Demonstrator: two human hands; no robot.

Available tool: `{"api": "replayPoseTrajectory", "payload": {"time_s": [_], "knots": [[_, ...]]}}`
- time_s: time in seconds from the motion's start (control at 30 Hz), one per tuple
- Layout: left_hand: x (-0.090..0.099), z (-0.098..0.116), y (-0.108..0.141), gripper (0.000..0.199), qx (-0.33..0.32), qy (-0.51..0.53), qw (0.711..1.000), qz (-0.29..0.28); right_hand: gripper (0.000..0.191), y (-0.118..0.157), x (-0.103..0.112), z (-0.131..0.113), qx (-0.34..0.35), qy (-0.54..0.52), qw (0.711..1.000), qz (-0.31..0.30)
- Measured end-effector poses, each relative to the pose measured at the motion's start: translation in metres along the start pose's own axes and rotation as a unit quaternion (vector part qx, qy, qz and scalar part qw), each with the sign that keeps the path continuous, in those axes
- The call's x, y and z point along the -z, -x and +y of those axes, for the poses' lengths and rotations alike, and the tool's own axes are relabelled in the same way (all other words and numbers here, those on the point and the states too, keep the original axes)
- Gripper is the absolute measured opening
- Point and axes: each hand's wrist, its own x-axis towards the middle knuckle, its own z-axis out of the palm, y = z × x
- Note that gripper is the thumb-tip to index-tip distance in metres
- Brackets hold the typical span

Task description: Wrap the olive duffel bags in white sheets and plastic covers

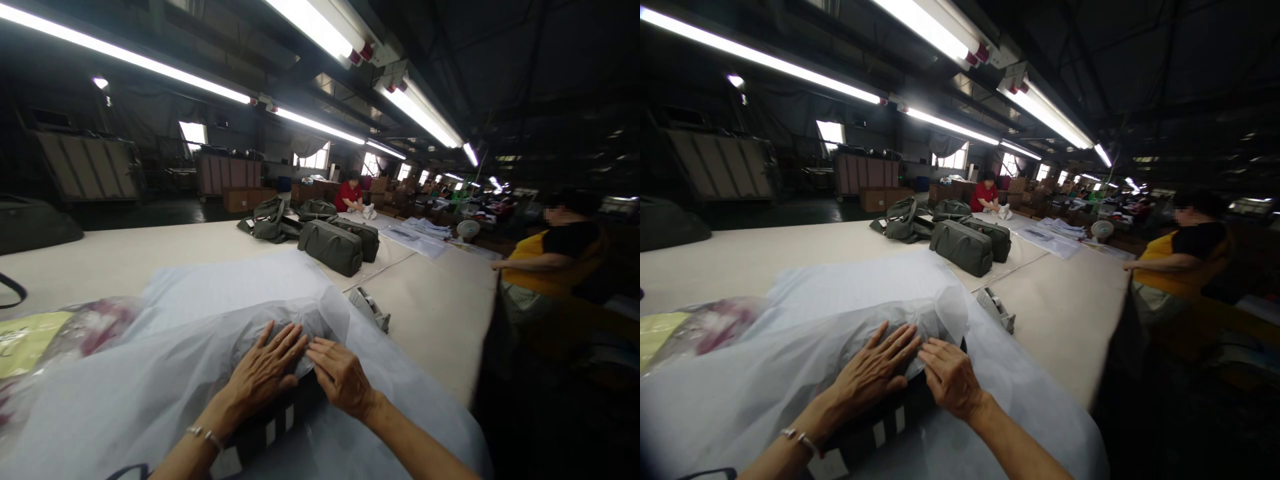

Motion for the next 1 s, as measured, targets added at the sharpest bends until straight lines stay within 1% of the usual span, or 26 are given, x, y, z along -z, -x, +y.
{"api": "replayPoseTrajectory", "payload": {"time_s": [0.07,0.13,0.23,0.3,0.37,0.43,0.5,0.57,0.6,0.63,0.73,0.77,0.8,0.83,0.9,0.93,1.0], "knots": [[-0.003,0.001,0.001,0.078,0.004,0.004,1.000,0.005,0.034,-0.007,0.004,-0.001,-0.030,-0.016,0.999,0.022],[-0.005,0.001,0.002,0.079,0.006,0.006,1.000,0.007,0.034,-0.017,0.004,-0.001,-0.048,0.001,0.998,0.026],[-0.004,0.002,0.003,0.081,0.011,0.011,1.000,0.000,0.039,-0.029,-0.004,0.005,-0.064,0.054,0.996,0.008],[-0.002,0.002,0.003,0.081,0.014,0.014,1.000,0.002,0.043,-0.031,-0.010,0.016,-0.089,0.078,0.993,0.011],[0.000,0.003,0.002,0.081,0.014,0.015,1.000,0.012,0.048,-0.025,-0.015,0.035,-0.140,0.085,0.986,0.039],[0.002,0.003,0.002,0.079,0.011,0.015,1.000,0.021,0.052,-0.012,-0.016,0.058,-0.210,0.084,0.971,0.085],[0.002,0.003,0.002,0.078,0.008,0.012,1.000,0.021,0.051,0.005,-0.013,0.078,-0.283,0.076,0.949,0.114],[0.002,0.003,0.002,0.078,0.009,0.009,1.000,0.018,0.050,0.018,-0.005,0.087,-0.343,0.070,0.929,0.121],[0.002,0.003,0.002,0.079,0.009,0.009,1.000,0.015,0.051,0.023,-0.001,0.086,-0.355,0.071,0.924,0.120],[0.001,0.003,0.002,0.080,0.009,0.008,1.000,0.015,0.052,0.024,0.003,0.083,-0.352,0.074,0.926,0.119],[-0.001,0.002,0.002,0.081,0.009,0.007,1.000,0.013,0.056,0.016,0.010,0.067,-0.298,0.052,0.948,0.102],[-0.002,0.002,0.002,0.081,0.010,0.005,1.000,0.013,0.055,0.011,0.009,0.064,-0.304,0.018,0.949,0.086],[-0.003,0.002,0.002,0.081,0.010,0.002,1.000,0.015,0.053,0.007,0.008,0.065,-0.332,-0.027,0.940,0.068],[-0.003,0.003,0.002,0.081,0.010,0.000,1.000,0.018,0.049,0.004,0.006,0.068,-0.373,-0.074,0.923,0.052],[-0.005,0.004,0.002,0.079,0.013,-0.007,1.000,0.027,0.040,0.004,0.001,0.081,-0.459,-0.149,0.875,0.035],[-0.005,0.004,0.002,0.079,0.016,-0.009,0.999,0.032,0.037,0.007,0.000,0.089,-0.489,-0.168,0.855,0.039],[-0.005,0.006,0.001,0.079,0.020,-0.010,0.999,0.033,0.037,0.019,0.000,0.102,-0.517,-0.176,0.834,0.076]]}}
